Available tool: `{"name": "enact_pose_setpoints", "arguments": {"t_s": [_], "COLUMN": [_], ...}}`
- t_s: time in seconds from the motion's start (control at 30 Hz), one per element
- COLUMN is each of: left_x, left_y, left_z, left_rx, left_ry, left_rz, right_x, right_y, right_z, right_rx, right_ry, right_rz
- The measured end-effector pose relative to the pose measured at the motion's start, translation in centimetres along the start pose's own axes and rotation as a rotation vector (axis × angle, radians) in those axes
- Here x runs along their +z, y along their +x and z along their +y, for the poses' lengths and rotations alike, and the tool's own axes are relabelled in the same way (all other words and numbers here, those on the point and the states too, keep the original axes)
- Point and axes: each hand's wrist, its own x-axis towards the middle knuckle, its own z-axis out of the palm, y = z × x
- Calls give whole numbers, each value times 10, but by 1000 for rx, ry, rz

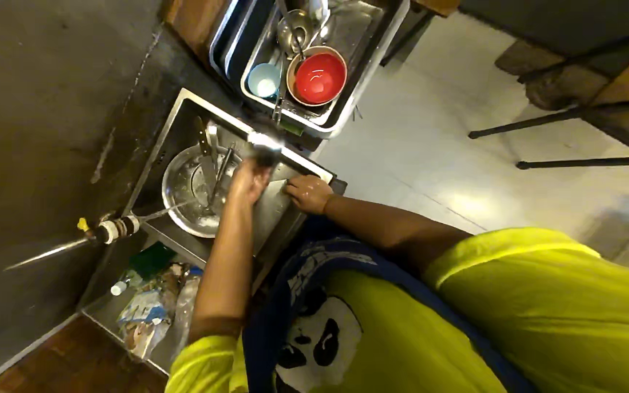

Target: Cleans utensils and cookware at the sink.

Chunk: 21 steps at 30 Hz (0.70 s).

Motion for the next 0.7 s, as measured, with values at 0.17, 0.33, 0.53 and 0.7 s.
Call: {"name": "enact_pose_setpoints", "arguments": {"t_s": [0.17,0.33,0.53,0.7], "left_x": [91,135,38,-116], "left_y": [43,64,66,85], "left_z": [35,50,4,-46], "left_rx": [132,173,603,447], "left_ry": [321,272,270,725], "left_rz": [-84,-83,122,635], "right_x": [0,-7,-2,1], "right_y": [-1,-4,2,2], "right_z": [-1,-10,-6,-4], "right_rx": [34,113,91,65], "right_ry": [-18,-53,-89,-117], "right_rz": [-23,-69,-65,-53]}}
